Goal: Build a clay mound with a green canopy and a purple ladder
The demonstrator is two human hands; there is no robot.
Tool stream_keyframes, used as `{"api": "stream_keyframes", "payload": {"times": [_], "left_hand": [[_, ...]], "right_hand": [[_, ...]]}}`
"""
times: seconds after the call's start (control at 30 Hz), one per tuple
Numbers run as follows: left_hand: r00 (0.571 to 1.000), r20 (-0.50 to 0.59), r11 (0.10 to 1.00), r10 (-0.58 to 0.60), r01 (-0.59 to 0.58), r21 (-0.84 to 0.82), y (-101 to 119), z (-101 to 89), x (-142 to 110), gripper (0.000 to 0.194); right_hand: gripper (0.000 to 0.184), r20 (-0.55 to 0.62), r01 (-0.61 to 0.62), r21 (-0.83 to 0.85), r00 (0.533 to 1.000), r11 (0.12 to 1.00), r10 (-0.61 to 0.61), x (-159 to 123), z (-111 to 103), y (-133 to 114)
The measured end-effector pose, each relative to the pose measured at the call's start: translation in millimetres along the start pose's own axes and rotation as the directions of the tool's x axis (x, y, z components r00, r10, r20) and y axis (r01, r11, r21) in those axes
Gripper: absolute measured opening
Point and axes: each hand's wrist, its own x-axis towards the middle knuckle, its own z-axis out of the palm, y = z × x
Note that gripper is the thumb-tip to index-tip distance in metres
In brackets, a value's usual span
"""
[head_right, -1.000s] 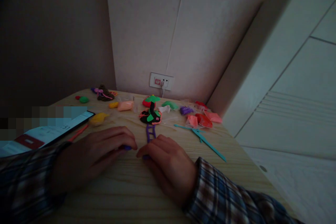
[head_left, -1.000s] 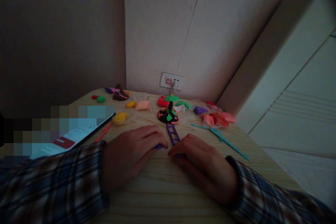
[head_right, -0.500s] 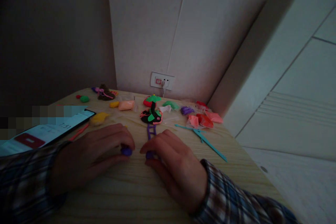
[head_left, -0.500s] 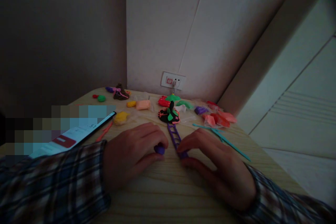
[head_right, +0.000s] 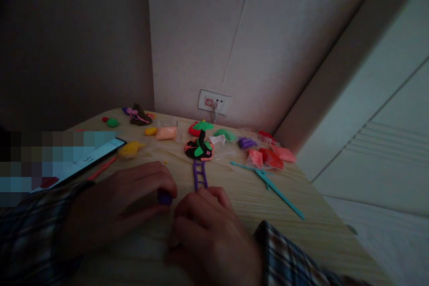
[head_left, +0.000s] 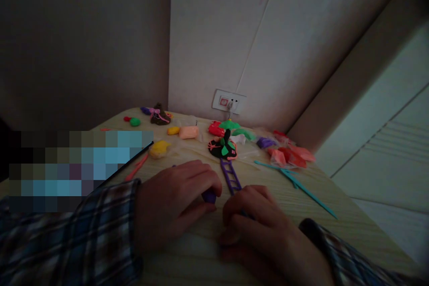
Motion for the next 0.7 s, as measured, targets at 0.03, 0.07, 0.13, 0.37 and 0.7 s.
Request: {"api": "stream_keyframes", "payload": {"times": [0.03,0.07,0.13,0.37,0.7], "left_hand": [[1.000,0.008,1.000,-0.002,0.002,-0.003,0.0,0.1,-0.2,0.010],[1.000,0.016,1.000,-0.004,0.004,-0.006,0.1,0.3,-0.4,0.010],[1.000,0.019,1.000,-0.008,0.008,-0.010,0.4,0.5,-0.8,0.011],[1.000,0.013,1.000,0.011,-0.010,-0.018,0.9,0.6,-2.1,0.020],[0.997,0.059,0.999,0.039,-0.041,0.023,-1.0,-1.4,-1.7,0.025]], "right_hand": [[0.016,-0.012,0.002,-0.008,1.000,1.000,-0.002,-1.3,-0.3,1.2],[0.014,0.023,-0.006,-0.006,1.000,1.000,0.006,-2.5,-1.0,2.3],[0.012,0.061,-0.004,0.026,0.998,1.000,0.002,-4.4,-2.9,3.8],[0.012,0.113,0.018,0.061,0.993,0.998,-0.025,-5.6,-4.5,5.8],[0.017,0.101,-0.005,0.091,0.995,0.996,-0.004,-4.5,-9.6,5.4]]}}
